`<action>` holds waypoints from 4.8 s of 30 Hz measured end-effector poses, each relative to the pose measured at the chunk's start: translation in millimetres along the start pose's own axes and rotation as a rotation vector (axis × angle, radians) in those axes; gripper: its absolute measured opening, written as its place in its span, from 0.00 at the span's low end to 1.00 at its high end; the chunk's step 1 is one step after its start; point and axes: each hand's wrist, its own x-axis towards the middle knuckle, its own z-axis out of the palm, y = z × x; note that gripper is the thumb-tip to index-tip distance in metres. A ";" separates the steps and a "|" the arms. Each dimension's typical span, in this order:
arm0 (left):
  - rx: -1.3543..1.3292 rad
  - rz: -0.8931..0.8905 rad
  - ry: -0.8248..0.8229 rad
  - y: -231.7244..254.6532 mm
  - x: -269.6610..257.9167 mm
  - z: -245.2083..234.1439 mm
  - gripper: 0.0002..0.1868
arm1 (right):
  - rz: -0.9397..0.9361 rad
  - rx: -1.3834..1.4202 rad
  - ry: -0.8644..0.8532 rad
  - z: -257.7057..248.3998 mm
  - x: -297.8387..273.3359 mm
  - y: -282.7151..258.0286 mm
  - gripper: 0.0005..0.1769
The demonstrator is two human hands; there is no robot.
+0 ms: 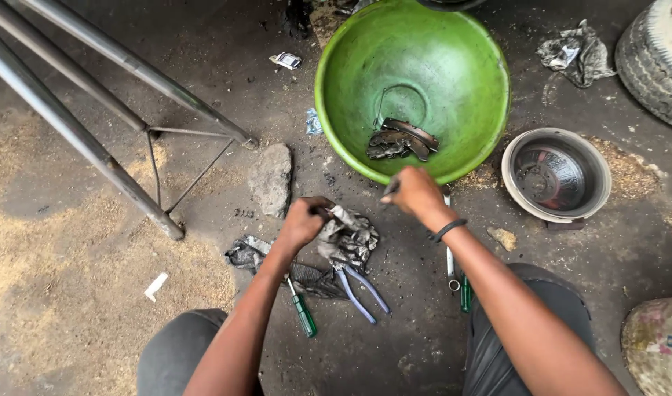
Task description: The recorder cleans and inspects various brake components, including springs, pins, and shoes, using a cloth and screwdriver.
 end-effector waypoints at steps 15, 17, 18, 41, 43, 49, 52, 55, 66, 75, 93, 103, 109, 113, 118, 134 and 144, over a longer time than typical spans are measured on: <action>-1.164 -0.654 0.133 9.1 -21.0 53.2 0.15 | 0.080 0.337 -0.055 94.1 15.1 4.9 0.14; -0.954 -0.614 0.203 15.9 -25.4 60.3 0.15 | 0.118 0.388 -0.053 83.5 -0.3 -16.6 0.14; -0.747 -0.573 0.269 19.6 -27.9 65.7 0.14 | 0.156 0.434 -0.051 78.0 -8.4 -26.0 0.15; -0.490 -0.424 0.348 54.4 -13.1 15.4 0.22 | 0.010 0.953 -0.691 63.5 2.9 17.8 0.31; -0.467 -0.393 0.354 64.0 -17.2 13.2 0.19 | -0.002 1.021 -0.684 70.7 4.1 27.2 0.32; -0.464 -0.346 0.361 74.5 -12.6 19.8 0.12 | 0.019 1.229 -0.482 69.8 1.9 20.2 0.27; -0.553 -0.304 0.339 73.4 -13.7 16.0 0.12 | 0.169 1.166 -0.430 56.3 -15.1 -9.4 0.24; -0.591 -0.283 0.333 61.4 -9.1 18.0 0.10 | 0.069 1.134 -0.378 51.9 -18.9 -16.2 0.19; -1.257 -0.272 0.059 102.4 -9.5 -2.8 0.20 | -0.058 1.427 -0.168 47.7 -17.6 -10.1 0.15; -0.847 -0.603 0.190 98.8 -13.9 11.0 0.16 | 0.110 1.506 -0.286 25.4 -28.8 -27.0 0.20; -0.654 -0.286 0.121 94.5 -3.2 36.2 0.24 | -0.055 1.042 0.072 43.2 -9.1 12.9 0.19; -0.774 -0.389 0.017 106.3 -4.5 20.4 0.20 | 0.228 1.535 -0.228 2.4 -23.3 -0.2 0.17; -0.608 -0.383 0.064 114.8 -5.2 25.0 0.17 | -0.047 1.138 -0.218 19.2 -18.5 14.8 0.24; -0.327 0.007 0.103 92.2 -3.3 39.7 0.18 | -0.258 0.683 -0.012 -8.7 -32.1 -2.3 0.21; -0.958 -0.243 -0.117 119.2 -0.2 13.8 0.23 | -0.427 0.452 0.041 -19.3 -17.4 35.8 0.19; -1.267 -0.298 -0.118 138.0 -12.1 0.8 0.17 | -0.221 1.049 -0.256 -40.2 -36.3 -0.3 0.22; -0.801 -0.234 -0.022 128.1 -15.7 26.4 0.10 | -0.314 1.060 -0.186 -35.3 -46.2 -15.6 0.13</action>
